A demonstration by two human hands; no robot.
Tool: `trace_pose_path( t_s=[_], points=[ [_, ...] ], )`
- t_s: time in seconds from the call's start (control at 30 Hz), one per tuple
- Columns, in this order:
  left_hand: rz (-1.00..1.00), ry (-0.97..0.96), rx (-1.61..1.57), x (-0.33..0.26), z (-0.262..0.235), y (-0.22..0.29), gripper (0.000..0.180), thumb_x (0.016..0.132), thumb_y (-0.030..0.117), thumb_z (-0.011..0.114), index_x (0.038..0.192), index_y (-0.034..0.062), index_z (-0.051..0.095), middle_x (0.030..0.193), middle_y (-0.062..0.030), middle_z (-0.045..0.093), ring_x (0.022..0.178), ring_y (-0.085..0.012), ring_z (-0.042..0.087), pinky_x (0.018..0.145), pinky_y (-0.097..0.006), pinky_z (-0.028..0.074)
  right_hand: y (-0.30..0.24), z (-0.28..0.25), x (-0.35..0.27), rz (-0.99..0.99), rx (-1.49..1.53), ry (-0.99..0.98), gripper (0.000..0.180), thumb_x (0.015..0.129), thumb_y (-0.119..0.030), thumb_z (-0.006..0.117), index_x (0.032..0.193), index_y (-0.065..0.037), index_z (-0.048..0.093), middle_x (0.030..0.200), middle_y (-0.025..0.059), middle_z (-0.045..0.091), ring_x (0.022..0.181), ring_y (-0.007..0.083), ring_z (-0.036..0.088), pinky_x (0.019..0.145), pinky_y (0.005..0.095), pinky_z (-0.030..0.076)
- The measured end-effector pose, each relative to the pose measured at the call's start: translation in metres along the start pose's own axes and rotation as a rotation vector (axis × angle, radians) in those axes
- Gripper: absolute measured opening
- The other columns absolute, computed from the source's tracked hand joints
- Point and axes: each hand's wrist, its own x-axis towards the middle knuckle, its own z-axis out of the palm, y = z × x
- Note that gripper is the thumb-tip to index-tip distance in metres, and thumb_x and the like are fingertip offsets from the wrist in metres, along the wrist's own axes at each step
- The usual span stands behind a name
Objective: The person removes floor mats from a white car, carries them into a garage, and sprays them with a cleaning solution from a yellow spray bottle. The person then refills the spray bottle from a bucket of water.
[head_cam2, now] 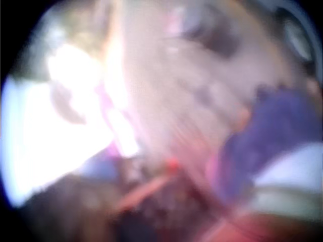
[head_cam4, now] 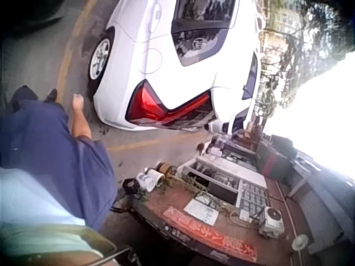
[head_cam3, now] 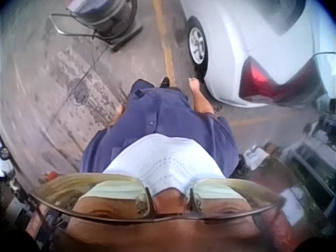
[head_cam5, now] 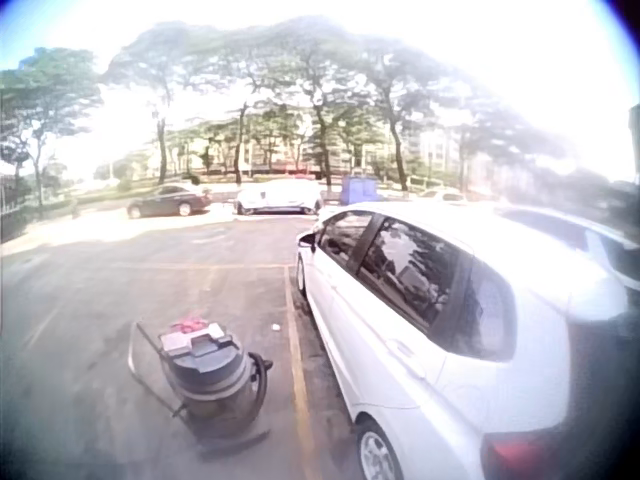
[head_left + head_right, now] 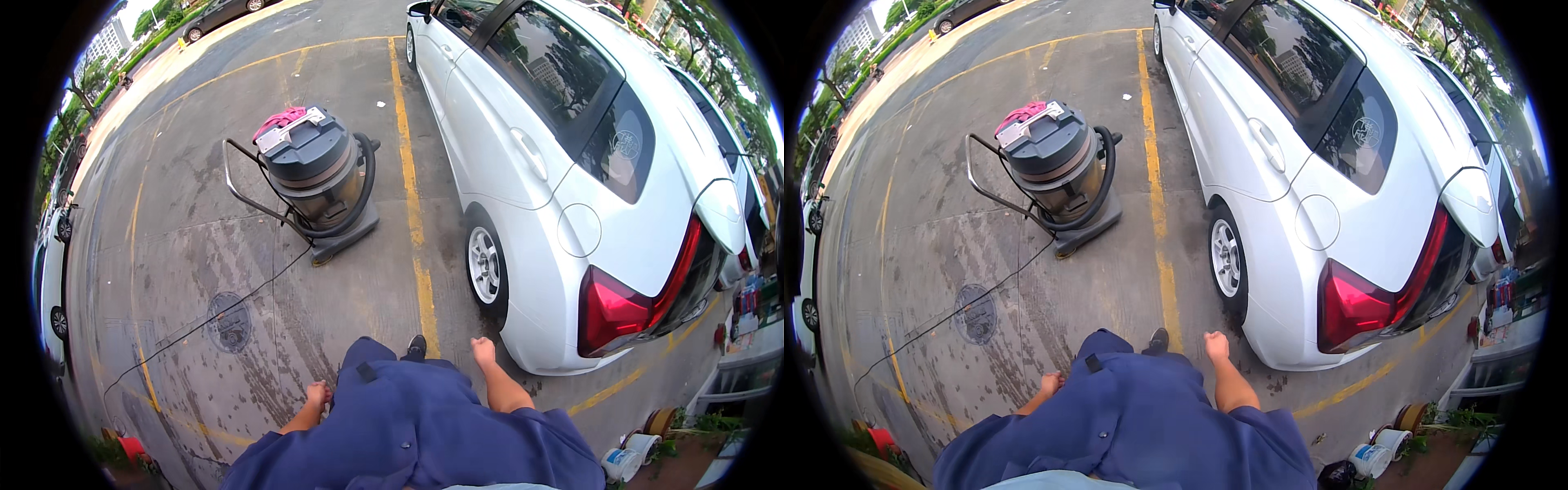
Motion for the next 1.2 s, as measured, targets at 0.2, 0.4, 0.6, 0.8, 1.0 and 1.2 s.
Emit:
trace_pose_path(
  t_s=[0.2, 0.4, 0.6, 0.8, 1.0, 1.2],
  points=[
    [0.100, 0.026, -0.023, 0.076, 0.088, 0.152, 0.014, 0.091, 0.019, 0.057, 0.091, 0.0061, 0.051, 0.071, -0.0059, 0.057, 0.053, -0.0147, 0.054, 0.043, -0.028, 0.044, -0.132, 0.011, 0.127, -0.075, 0.037, -0.164, 0.039, 0.081, -0.039, 0.062, 0.073, -0.001, 0.059, 0.071, 0.0153, 0.063, 0.072, 0.0270, 0.061, 0.070, 0.0389, 0.047],
    [0.176, -0.076, 0.049, 0.173, 0.184, 0.337, 0.015, 0.090, 0.020, 0.057, 0.093, 0.0053, 0.055, 0.072, -0.0053, 0.058, 0.056, -0.0132, 0.054, 0.049, -0.027, 0.045, -0.186, 0.044, 0.234, 0.036, -0.018, -0.199, 0.036, 0.082, -0.036, 0.062, 0.073, -0.001, 0.061, 0.066, 0.0082, 0.060, 0.065, 0.0189, 0.058, 0.065, 0.0333, 0.046],
    [0.433, -0.257, 0.224, 0.228, 0.285, 0.529, 0.020, 0.089, 0.022, 0.059, 0.095, 0.0027, 0.059, 0.074, -0.0038, 0.060, 0.061, -0.0111, 0.055, 0.054, -0.026, 0.045, -0.266, 0.023, 0.340, 0.261, 0.267, -0.278, 0.021, 0.084, -0.024, 0.059, 0.085, -0.003, 0.061, 0.059, 0.0038, 0.054, 0.049, 0.0131, 0.052, 0.044, 0.0282, 0.043],
    [0.594, -0.294, 0.298, 0.283, 0.393, 0.673, 0.023, 0.089, 0.024, 0.060, 0.095, 0.0013, 0.060, 0.074, -0.0053, 0.062, 0.066, -0.0117, 0.057, 0.062, -0.028, 0.047, -0.366, 0.019, 0.474, 0.172, 0.215, -0.218, 0.019, 0.089, -0.020, 0.055, 0.088, -0.002, 0.058, 0.066, 0.0088, 0.062, 0.054, 0.0169, 0.060, 0.050, 0.0295, 0.049],
    [0.348, -0.279, 0.270, 0.315, 0.483, 0.762, 0.018, 0.091, 0.024, 0.057, 0.096, 0.0061, 0.058, 0.080, -0.0013, 0.059, 0.068, -0.0094, 0.054, 0.062, -0.024, 0.046, -0.424, 0.034, 0.710, -0.023, -0.048, -0.113, 0.023, 0.083, -0.018, 0.061, 0.094, 0.002, 0.060, 0.074, 0.0103, 0.065, 0.064, 0.0178, 0.062, 0.061, 0.0311, 0.052],
    [0.370, -0.175, -0.001, 0.311, 0.521, 0.860, 0.019, 0.092, 0.024, 0.056, 0.100, 0.0064, 0.057, 0.082, -0.0022, 0.060, 0.069, -0.0108, 0.056, 0.064, -0.025, 0.047, -0.688, 0.003, 0.892, -0.319, -0.071, -0.089, 0.039, 0.082, -0.023, 0.061, 0.110, 0.004, 0.058, 0.097, 0.0151, 0.066, 0.092, 0.0243, 0.063, 0.082, 0.0342, 0.048]
  ],
)
